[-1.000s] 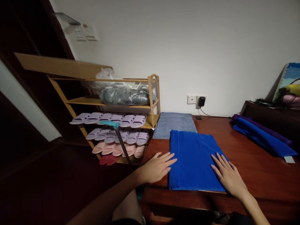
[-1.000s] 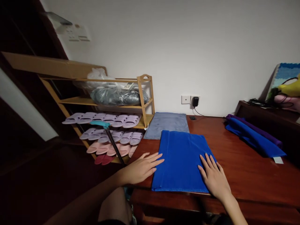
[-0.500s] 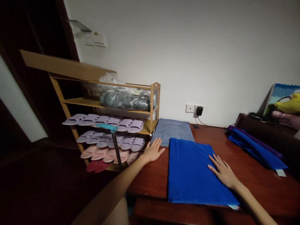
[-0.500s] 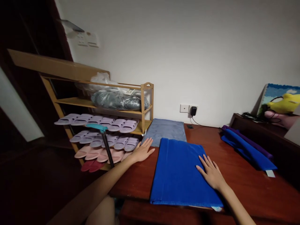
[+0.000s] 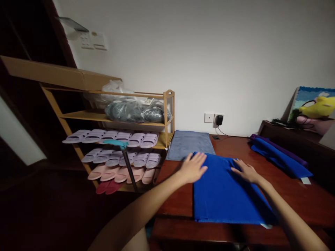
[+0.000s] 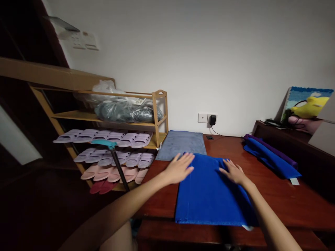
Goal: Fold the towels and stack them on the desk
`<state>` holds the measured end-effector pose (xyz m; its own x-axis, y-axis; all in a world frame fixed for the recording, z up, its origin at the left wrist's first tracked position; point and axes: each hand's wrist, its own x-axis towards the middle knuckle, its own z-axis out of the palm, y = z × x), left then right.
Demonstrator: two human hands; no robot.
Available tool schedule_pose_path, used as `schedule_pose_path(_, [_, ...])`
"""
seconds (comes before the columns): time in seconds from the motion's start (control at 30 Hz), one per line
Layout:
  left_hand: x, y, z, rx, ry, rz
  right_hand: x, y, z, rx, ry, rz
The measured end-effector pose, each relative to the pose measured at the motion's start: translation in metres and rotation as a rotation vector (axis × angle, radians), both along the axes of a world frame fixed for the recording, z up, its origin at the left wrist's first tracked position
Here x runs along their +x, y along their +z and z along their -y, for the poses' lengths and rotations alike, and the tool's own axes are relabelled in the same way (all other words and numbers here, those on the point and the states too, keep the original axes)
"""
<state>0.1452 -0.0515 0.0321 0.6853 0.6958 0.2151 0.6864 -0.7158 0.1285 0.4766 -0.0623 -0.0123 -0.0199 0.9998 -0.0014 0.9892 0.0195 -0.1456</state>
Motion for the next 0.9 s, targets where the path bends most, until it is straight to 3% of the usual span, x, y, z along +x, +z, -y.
schedule_pose_path(0.1, [0.051, -0.009, 0.027, -0.066, -0.154, -0.034, -0.014, -0.012, -0.020, 0.099, -0.053, -0.007])
schedule_pose_path(0.2, [0.066, -0.024, 0.034, -0.162, -0.150, -0.072, -0.017, -0.028, -0.024, 0.092, -0.066, -0.005])
schedule_pose_path(0.3, [0.051, -0.029, 0.031, -0.194, -0.059, -0.091, -0.011, -0.035, -0.022, 0.097, -0.057, -0.007])
schedule_pose_path(0.47, [0.005, -0.019, 0.035, -0.147, 0.120, -0.233, -0.009, -0.033, -0.022, 0.087, -0.063, -0.016])
schedule_pose_path(0.57, [-0.028, -0.009, 0.036, -0.189, 0.065, -0.281, -0.011, -0.033, -0.022, 0.101, -0.066, -0.018])
schedule_pose_path(0.73, [-0.075, 0.017, 0.024, -0.434, -0.099, -0.368, -0.012, -0.032, -0.020, 0.100, -0.072, -0.022])
schedule_pose_path(0.8, [-0.077, 0.025, 0.022, -0.408, -0.067, -0.362, -0.011, -0.032, -0.020, 0.097, -0.074, -0.015])
schedule_pose_path(0.9, [-0.054, 0.024, 0.021, -0.197, -0.013, -0.227, -0.009, -0.034, -0.021, 0.105, -0.065, 0.000])
